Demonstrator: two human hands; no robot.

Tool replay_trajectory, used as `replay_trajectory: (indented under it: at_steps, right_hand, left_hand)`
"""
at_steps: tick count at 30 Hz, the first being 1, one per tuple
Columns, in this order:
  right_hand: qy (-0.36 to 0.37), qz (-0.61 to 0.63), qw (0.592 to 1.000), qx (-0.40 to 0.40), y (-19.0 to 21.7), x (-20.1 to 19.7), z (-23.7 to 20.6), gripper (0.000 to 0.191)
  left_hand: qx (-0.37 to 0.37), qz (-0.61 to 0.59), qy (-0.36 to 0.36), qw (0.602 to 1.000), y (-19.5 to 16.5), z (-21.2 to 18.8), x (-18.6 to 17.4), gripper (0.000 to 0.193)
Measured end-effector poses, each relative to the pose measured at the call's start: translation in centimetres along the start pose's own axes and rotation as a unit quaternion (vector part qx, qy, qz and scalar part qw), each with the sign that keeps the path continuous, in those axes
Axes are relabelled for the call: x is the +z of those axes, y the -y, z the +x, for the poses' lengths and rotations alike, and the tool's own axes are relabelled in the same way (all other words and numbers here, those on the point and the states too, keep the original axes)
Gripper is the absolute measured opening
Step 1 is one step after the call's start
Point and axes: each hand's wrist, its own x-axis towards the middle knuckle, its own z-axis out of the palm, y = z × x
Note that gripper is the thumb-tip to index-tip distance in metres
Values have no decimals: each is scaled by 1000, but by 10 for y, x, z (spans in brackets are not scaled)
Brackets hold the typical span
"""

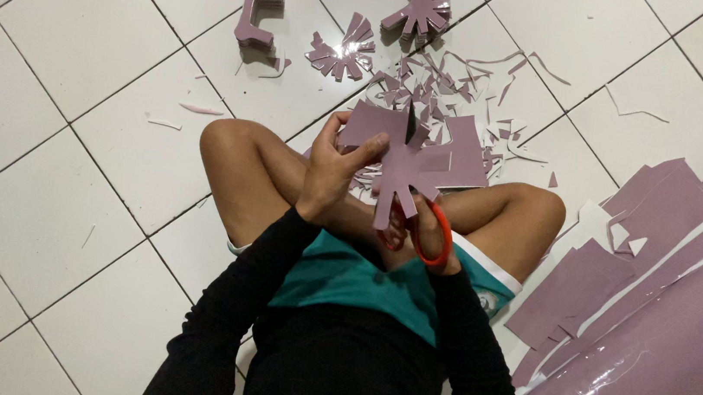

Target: The person sits cross-legged on a tiled floor and cuts flower- and letter-like shapes out of mauve foam sheets using red-handled scissors. They rotate and reposition each sheet while cutting, set finished cutouts with a stack of completed shapes, and leave scraps scattered on the floor.

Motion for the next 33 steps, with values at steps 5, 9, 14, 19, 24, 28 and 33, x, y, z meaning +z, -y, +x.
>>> replay_trajectory:
  at_steps: [5, 9, 14, 19, 24, 28, 33]
  right_hand:
    - [-15, -10, 1000, -21, 3, 13, -2, 46]
    - [-40, -17, 998, -39, -4, 13, 2, 40]
    - [-99, -16, 992, -72, -32, 7, 11, 33]
    - [-158, -30, 979, -122, -27, -3, 16, 28]
    - [-173, -95, 962, -190, 18, -9, 20, 25]
    - [-265, -176, 924, -212, 25, 6, 29, 23]
    - [-327, -195, 883, -275, 20, 23, 45, 18]
  left_hand:
    - [62, 58, -28, 996, -1, -8, 18, 24]
    - [57, 73, -38, 995, 0, -8, 16, 24]
    - [51, 44, -32, 997, 7, -6, 16, 24]
    - [20, 159, 30, 987, -8, 4, 0, 28]
    - [76, 398, 221, 887, -38, 25, -20, 46]
    - [303, 548, 45, 778, -32, 18, -6, 53]
    - [304, 347, -99, 882, 9, -13, 8, 32]
